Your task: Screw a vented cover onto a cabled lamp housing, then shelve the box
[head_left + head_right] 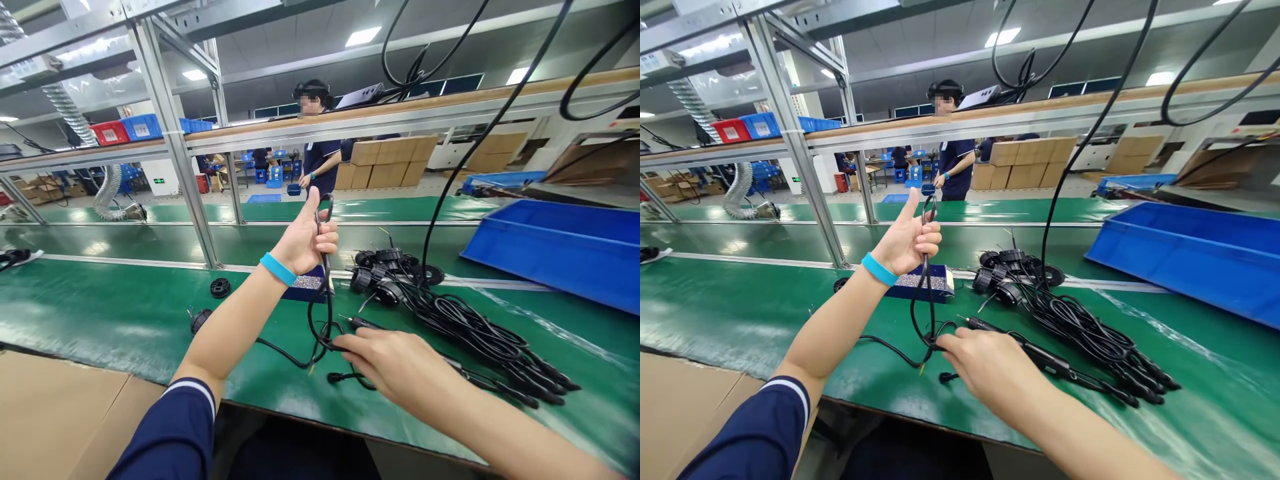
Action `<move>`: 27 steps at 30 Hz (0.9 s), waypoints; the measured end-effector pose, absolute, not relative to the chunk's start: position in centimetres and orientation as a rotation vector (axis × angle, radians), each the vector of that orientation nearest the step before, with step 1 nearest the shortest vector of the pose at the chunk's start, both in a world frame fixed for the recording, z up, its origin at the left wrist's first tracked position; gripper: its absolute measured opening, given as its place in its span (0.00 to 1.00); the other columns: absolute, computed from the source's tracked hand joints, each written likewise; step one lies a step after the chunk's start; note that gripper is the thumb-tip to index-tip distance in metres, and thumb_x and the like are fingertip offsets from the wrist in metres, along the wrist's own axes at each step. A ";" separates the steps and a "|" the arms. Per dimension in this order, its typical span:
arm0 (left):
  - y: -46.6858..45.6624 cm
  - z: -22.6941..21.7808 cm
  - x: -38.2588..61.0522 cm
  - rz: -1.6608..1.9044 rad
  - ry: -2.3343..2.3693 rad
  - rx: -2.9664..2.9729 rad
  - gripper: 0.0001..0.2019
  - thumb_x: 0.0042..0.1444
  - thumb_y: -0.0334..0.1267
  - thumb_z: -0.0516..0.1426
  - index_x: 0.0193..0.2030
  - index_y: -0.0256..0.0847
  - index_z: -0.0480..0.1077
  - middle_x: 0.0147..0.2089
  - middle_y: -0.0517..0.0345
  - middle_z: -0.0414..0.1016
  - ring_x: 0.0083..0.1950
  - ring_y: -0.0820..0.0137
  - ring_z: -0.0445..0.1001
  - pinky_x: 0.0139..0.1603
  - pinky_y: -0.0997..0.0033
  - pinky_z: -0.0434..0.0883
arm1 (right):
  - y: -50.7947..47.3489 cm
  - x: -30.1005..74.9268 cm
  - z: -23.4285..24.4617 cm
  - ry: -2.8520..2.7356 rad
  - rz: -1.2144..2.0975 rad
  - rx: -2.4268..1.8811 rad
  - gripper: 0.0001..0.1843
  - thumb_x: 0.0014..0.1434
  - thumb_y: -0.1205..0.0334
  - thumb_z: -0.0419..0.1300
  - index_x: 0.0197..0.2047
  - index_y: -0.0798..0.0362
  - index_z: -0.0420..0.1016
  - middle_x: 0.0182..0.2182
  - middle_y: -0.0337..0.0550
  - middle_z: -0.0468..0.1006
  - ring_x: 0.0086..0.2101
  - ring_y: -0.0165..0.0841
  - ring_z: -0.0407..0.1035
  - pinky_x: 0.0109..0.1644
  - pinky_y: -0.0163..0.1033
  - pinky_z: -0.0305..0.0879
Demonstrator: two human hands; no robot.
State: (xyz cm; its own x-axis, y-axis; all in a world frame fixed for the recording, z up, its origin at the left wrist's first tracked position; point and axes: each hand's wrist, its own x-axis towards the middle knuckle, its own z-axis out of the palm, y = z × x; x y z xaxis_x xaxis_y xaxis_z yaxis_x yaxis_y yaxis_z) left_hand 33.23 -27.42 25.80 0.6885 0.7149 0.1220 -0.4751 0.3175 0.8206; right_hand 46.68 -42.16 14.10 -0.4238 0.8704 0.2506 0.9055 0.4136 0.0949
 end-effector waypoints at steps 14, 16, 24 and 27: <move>-28.5 20.2 31.9 0.163 0.213 2.166 0.35 0.48 0.51 0.70 0.59 0.40 0.66 0.59 0.46 0.68 0.48 0.66 0.73 0.48 0.64 0.71 | -42.1 51.7 24.2 -1.818 0.096 -1.542 0.24 0.57 0.35 0.62 0.36 0.49 0.79 0.31 0.41 0.78 0.30 0.33 0.70 0.33 0.38 0.64; -28.4 19.6 31.8 0.160 0.254 2.253 0.29 0.53 0.52 0.67 0.57 0.39 0.69 0.52 0.50 0.74 0.46 0.66 0.72 0.47 0.65 0.70 | -42.3 52.4 24.7 -1.726 0.099 -1.519 0.28 0.53 0.31 0.63 0.36 0.50 0.79 0.32 0.41 0.79 0.30 0.33 0.71 0.34 0.38 0.65; -29.6 16.3 32.6 0.430 0.455 1.745 0.32 0.48 0.72 0.60 0.26 0.40 0.61 0.22 0.66 0.62 0.26 0.73 0.70 0.32 0.70 0.70 | -40.9 51.7 22.9 -1.553 0.045 -1.398 0.22 0.59 0.40 0.63 0.41 0.52 0.77 0.33 0.41 0.78 0.30 0.29 0.70 0.32 0.34 0.64; -30.4 16.1 33.3 0.576 0.413 1.350 0.37 0.37 0.74 0.64 0.31 0.41 0.61 0.24 0.69 0.62 0.21 0.78 0.66 0.24 0.75 0.66 | -40.5 48.5 19.4 -1.696 -0.065 -1.335 0.15 0.68 0.51 0.57 0.47 0.52 0.74 0.33 0.39 0.77 0.30 0.28 0.70 0.33 0.33 0.64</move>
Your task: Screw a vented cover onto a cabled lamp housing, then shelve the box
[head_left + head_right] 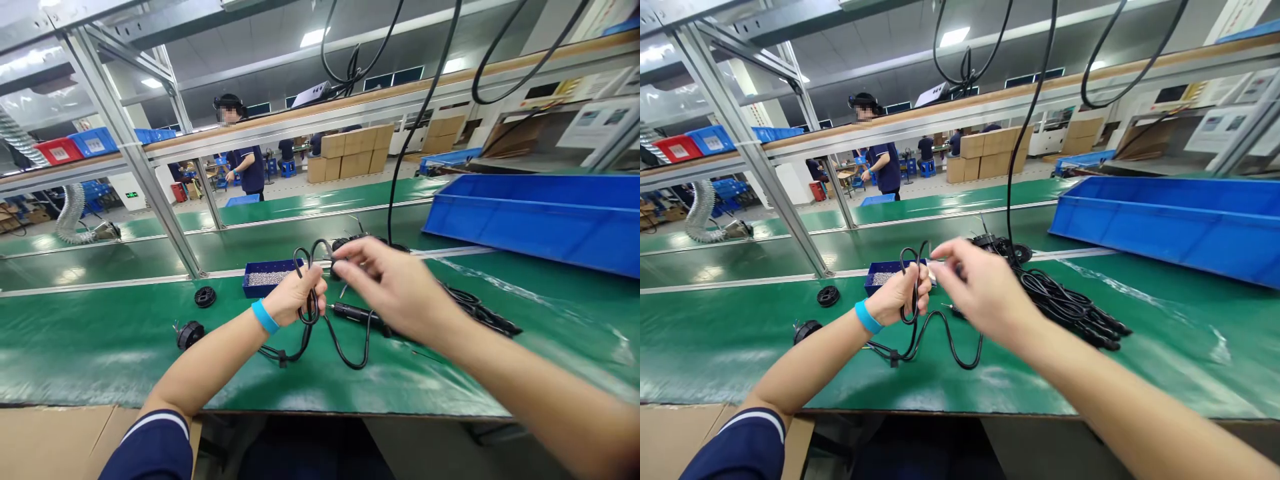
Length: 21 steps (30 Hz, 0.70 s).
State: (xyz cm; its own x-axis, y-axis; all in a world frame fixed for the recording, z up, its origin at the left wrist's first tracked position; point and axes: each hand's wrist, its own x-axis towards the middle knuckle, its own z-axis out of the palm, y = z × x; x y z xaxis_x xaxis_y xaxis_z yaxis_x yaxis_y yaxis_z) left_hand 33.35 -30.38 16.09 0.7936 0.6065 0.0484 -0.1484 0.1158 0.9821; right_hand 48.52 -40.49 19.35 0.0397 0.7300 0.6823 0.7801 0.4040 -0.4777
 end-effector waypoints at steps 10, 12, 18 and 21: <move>-30.3 17.9 32.4 0.804 0.455 0.981 0.23 0.58 0.55 0.63 0.28 0.39 0.61 0.20 0.69 0.60 0.21 0.80 0.64 0.25 0.80 0.67 | -39.7 44.2 10.2 -1.720 -0.105 -1.103 0.14 0.68 0.61 0.57 0.55 0.51 0.61 0.42 0.42 0.75 0.27 0.25 0.69 0.33 0.31 0.68; -29.9 18.5 31.7 0.773 0.483 0.972 0.23 0.60 0.56 0.62 0.29 0.39 0.61 0.17 0.73 0.52 0.17 0.82 0.55 0.20 0.81 0.64 | -39.6 44.2 9.1 -1.622 0.051 -1.119 0.15 0.66 0.56 0.60 0.52 0.51 0.61 0.42 0.42 0.74 0.30 0.26 0.70 0.36 0.32 0.69; -28.4 19.3 29.0 0.429 0.475 1.267 0.24 0.55 0.57 0.65 0.30 0.38 0.63 0.24 0.66 0.63 0.21 0.80 0.67 0.14 0.83 0.52 | -40.0 46.6 8.5 -1.872 0.534 -1.246 0.14 0.65 0.48 0.59 0.39 0.52 0.69 0.28 0.37 0.71 0.28 0.27 0.64 0.32 0.33 0.62; -28.6 17.4 29.1 0.221 0.559 1.409 0.27 0.48 0.60 0.68 0.34 0.36 0.68 0.39 0.51 0.75 0.40 0.67 0.80 0.16 0.81 0.53 | -40.9 48.2 10.1 -1.989 0.342 -1.333 0.09 0.64 0.55 0.56 0.37 0.52 0.66 0.30 0.37 0.70 0.27 0.27 0.62 0.31 0.33 0.58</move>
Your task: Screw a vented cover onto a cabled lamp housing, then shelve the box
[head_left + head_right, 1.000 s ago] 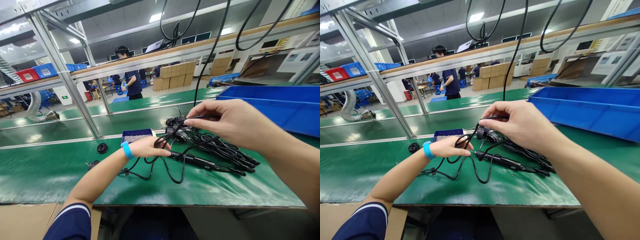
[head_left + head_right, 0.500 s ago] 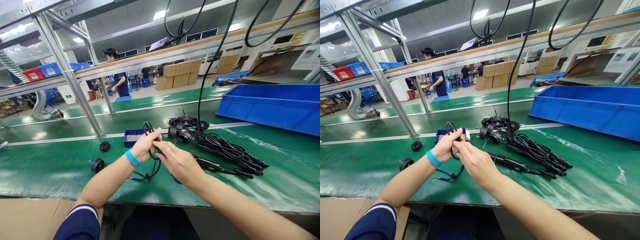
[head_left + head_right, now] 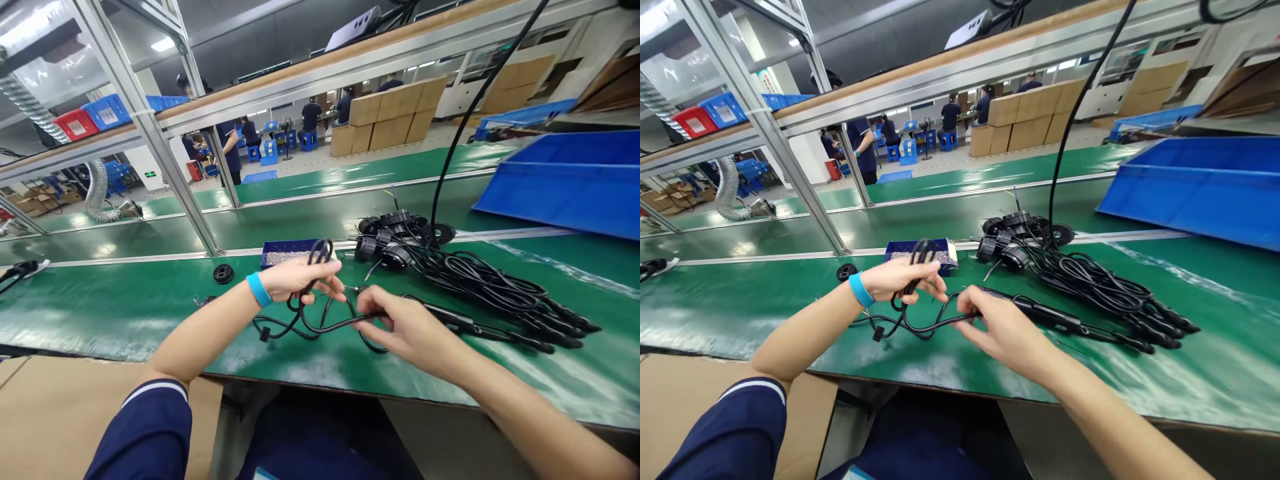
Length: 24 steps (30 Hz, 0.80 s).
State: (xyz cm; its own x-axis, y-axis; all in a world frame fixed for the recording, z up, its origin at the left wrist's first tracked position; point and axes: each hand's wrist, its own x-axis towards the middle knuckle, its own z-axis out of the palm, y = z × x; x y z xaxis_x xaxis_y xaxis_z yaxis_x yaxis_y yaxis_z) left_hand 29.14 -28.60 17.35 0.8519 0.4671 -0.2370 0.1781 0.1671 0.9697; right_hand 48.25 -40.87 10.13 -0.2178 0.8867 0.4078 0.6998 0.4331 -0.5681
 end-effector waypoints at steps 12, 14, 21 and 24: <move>-31.6 9.6 33.5 -0.199 0.332 1.715 0.15 0.53 0.46 0.63 0.24 0.42 0.66 0.18 0.65 0.63 0.19 0.73 0.64 0.21 0.70 0.65 | -43.7 47.9 9.8 -2.287 -1.002 -1.390 0.33 0.57 0.77 0.49 0.64 0.45 0.63 0.51 0.46 0.73 0.35 0.36 0.67 0.30 0.40 0.58; -31.7 8.5 33.3 -0.361 0.342 1.820 0.14 0.55 0.43 0.61 0.23 0.43 0.65 0.18 0.63 0.66 0.21 0.69 0.69 0.24 0.67 0.69 | -44.3 47.4 8.4 -2.334 -1.180 -1.415 0.24 0.58 0.77 0.52 0.54 0.51 0.73 0.35 0.45 0.74 0.29 0.36 0.65 0.29 0.42 0.58; -35.3 4.8 31.8 0.148 0.801 2.781 0.11 0.67 0.36 0.47 0.52 0.39 0.67 0.45 0.43 0.79 0.47 0.51 0.79 0.44 0.54 0.74 | -43.3 47.4 4.3 -2.362 -0.445 -2.003 0.02 0.58 0.69 0.59 0.35 0.54 0.72 0.23 0.42 0.71 0.21 0.37 0.68 0.23 0.39 0.42; -35.3 3.4 31.2 0.126 0.886 2.737 0.10 0.67 0.39 0.50 0.51 0.40 0.67 0.44 0.44 0.79 0.43 0.54 0.80 0.42 0.58 0.74 | -41.9 48.1 4.5 -2.388 -0.216 -2.017 0.06 0.59 0.64 0.60 0.40 0.53 0.74 0.27 0.42 0.76 0.25 0.39 0.73 0.25 0.38 0.51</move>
